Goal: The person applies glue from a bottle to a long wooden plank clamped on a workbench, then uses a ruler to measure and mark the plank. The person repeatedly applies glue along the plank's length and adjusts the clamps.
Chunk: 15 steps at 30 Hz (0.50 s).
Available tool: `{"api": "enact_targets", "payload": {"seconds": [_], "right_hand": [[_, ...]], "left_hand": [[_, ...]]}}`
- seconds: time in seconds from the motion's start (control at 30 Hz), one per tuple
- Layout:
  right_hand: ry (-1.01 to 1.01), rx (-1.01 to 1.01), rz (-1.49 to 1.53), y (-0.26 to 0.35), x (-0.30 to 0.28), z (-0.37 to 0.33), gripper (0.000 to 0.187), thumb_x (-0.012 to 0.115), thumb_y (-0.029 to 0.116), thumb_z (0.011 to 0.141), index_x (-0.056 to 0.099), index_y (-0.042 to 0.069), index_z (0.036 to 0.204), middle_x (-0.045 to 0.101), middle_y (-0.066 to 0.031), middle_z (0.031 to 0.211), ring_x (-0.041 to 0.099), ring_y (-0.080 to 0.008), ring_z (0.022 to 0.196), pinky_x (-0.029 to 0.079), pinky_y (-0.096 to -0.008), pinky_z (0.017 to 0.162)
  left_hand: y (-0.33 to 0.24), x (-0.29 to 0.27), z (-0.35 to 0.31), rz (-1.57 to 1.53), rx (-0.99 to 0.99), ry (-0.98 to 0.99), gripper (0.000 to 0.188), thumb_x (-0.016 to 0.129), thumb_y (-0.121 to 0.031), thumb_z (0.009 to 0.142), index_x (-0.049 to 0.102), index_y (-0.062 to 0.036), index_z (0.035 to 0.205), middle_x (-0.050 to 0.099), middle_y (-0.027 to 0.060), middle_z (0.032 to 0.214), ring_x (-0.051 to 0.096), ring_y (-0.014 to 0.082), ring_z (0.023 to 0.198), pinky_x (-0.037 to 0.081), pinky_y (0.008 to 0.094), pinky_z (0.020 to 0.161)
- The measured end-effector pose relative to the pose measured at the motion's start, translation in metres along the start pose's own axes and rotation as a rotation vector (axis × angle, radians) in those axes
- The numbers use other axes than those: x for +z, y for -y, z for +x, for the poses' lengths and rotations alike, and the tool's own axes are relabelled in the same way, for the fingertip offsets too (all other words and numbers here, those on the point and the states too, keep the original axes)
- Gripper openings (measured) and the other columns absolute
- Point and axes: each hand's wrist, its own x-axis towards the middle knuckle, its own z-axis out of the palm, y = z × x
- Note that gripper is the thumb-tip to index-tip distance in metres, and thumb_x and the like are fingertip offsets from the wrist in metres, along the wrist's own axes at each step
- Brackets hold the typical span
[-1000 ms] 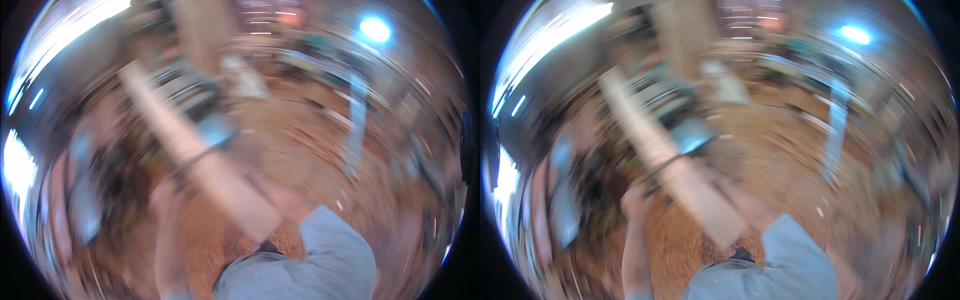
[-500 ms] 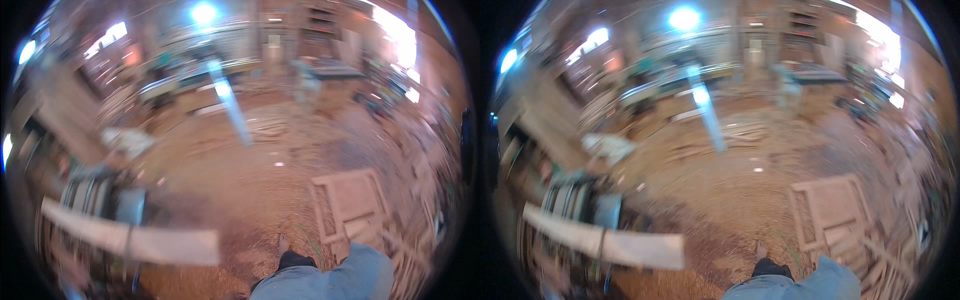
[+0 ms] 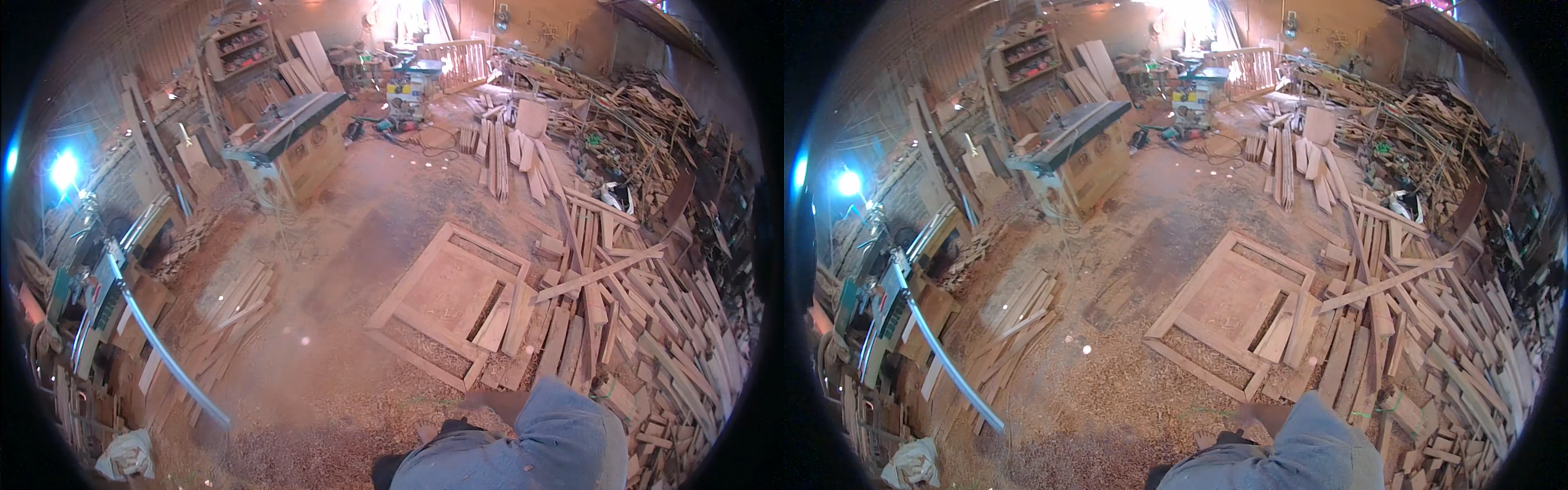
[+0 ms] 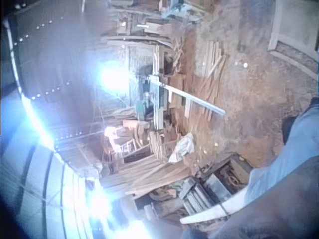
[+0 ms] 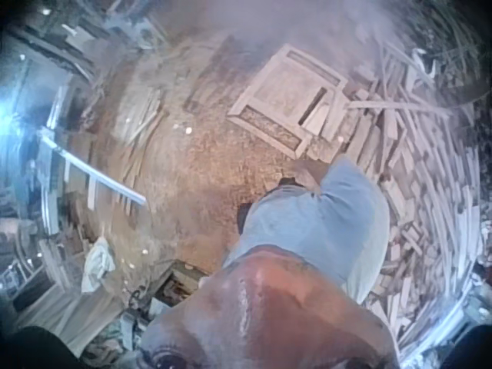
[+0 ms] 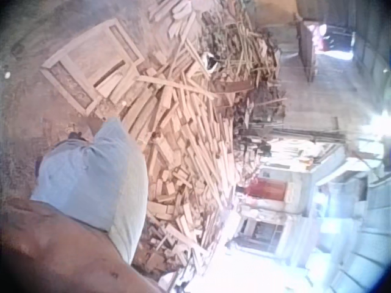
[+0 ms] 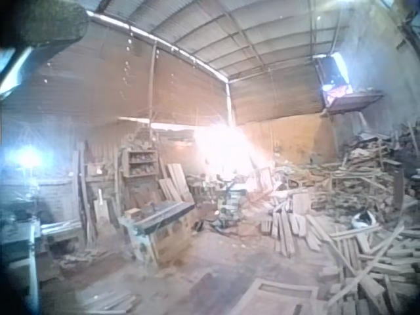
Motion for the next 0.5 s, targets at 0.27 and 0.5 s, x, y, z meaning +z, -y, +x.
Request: {"api": "enact_targets", "payload": {"seconds": [0.27, 0.5], "right_hand": [[-0.25, -0.216, 0.105, 0.212, -0.116, 0.085, 0.063, 0.062, 0.054, 0.089, 0.066, -0.005, 0.112, 0.07, -0.025, 0.099, 0.069, -0.0369, 0.094, 0.054, -0.0477, 0.084], [-0.508, -0.094, -0.232, 0.139, -0.101, 0.168, 0.052, 0.057, 0.049, 0.091, 0.065, 0.015, 0.129, 0.071, -0.0245, 0.104, 0.069, -0.0384, 0.098, 0.055, -0.0491, 0.086]], "left_hand": [[-0.08, -0.055, 0.143, -0.231, -0.169, 0.052, 0.035, 0.065, -0.03, 0.094, 0.066, -0.0034, 0.117, 0.071, 0.0075, 0.1, 0.068, 0.0193, 0.086, 0.054, 0.0362, 0.072], [-0.313, -0.092, 0.271, 0.541, -0.246, 0.447, 0.041, 0.065, -0.036, 0.095, 0.062, -0.0076, 0.125, 0.07, 0.0063, 0.11, 0.068, 0.0229, 0.097, 0.054, 0.0396, 0.084]]}}
